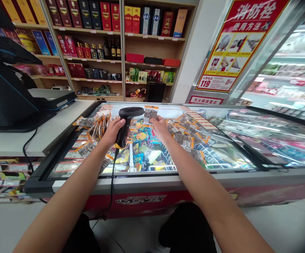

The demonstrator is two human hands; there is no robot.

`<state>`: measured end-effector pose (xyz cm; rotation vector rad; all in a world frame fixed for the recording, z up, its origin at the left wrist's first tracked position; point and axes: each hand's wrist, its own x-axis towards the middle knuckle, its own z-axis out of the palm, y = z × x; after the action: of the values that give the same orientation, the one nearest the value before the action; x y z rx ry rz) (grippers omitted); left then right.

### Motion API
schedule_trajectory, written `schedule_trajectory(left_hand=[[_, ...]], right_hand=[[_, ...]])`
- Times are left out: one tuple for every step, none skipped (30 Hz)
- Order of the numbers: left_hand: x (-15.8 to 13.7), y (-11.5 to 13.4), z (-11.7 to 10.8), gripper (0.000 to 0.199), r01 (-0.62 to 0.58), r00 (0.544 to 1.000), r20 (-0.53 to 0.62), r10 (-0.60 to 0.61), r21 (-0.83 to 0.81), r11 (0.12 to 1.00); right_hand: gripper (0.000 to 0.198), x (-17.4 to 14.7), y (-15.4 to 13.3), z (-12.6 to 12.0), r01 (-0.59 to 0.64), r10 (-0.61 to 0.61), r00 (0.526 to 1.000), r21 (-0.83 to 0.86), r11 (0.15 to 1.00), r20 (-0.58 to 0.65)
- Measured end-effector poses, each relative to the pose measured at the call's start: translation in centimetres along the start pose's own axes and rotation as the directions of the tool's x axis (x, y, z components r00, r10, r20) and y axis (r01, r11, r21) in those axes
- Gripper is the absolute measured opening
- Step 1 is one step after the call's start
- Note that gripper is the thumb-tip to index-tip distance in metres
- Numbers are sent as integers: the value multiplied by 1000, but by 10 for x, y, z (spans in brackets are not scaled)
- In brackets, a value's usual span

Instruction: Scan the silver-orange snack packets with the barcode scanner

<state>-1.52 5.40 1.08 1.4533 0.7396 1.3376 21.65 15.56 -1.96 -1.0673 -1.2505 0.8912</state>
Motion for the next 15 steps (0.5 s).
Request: schedule_trajectory(left_hand=[[0, 0, 0, 51, -4, 1000, -2, 4, -7, 1000], [0, 1, -1, 52, -7, 1000, -8, 7, -16, 1000], [0, 2, -1, 52, -8, 1000, -21, 7, -27, 1000], [0, 3, -1, 53, -8, 999, -37, 7, -40, 999], [1, 4, 0, 53, -9, 998, -57, 6, -54, 999], [1, 5, 0, 54, -12, 997, -78, 6, -67, 998], [2, 6, 0, 54, -18, 995, -99, 10, -79, 997], [2, 6, -1, 55, -24, 993, -115, 14, -91, 996], [3, 7, -1, 55, -29, 992, -127, 16, -101, 994], [3, 7, -1, 56, -32, 991, -134, 17, -111, 993], [4, 7, -2, 57, -35, 990, -138, 18, -121, 992], [4, 8, -2, 57, -37, 990, -139, 19, -127, 991], [5, 8, -3, 57, -37, 990, -138, 19, -130, 991], [5, 8, -3, 56, -35, 990, -138, 17, -128, 991], [5, 8, -3, 56, -33, 990, -141, 15, -123, 992]], right_hand=[[21, 1, -3, -3, 23, -24, 999, -29, 999, -26], [21, 2, -7, -7, 56, -61, 996, -78, 995, -59], [23, 4, -12, -12, 88, -104, 990, -152, 984, -98], [27, 5, -16, -19, 114, -153, 979, -260, 959, -138], [31, 6, -20, -27, 120, -199, 965, -390, 913, -169], [34, 7, -23, -36, 100, -227, 956, -524, 846, -184], [36, 8, -25, -45, 73, -242, 953, -635, 769, -183], [36, 8, -27, -53, 51, -241, 954, -694, 718, -179], [36, 8, -27, -59, 32, -233, 957, -734, 678, -173], [37, 7, -27, -64, 14, -226, 958, -755, 656, -178], [39, 7, -26, -67, -3, -225, 955, -767, 641, -192], [43, 6, -25, -68, -12, -238, 949, -780, 626, -205], [47, 4, -24, -65, 4, -256, 946, -779, 627, -201], [47, 2, -23, -60, 43, -271, 947, -763, 645, -175], [43, -1, -22, -52, 102, -278, 953, -732, 673, -123]])
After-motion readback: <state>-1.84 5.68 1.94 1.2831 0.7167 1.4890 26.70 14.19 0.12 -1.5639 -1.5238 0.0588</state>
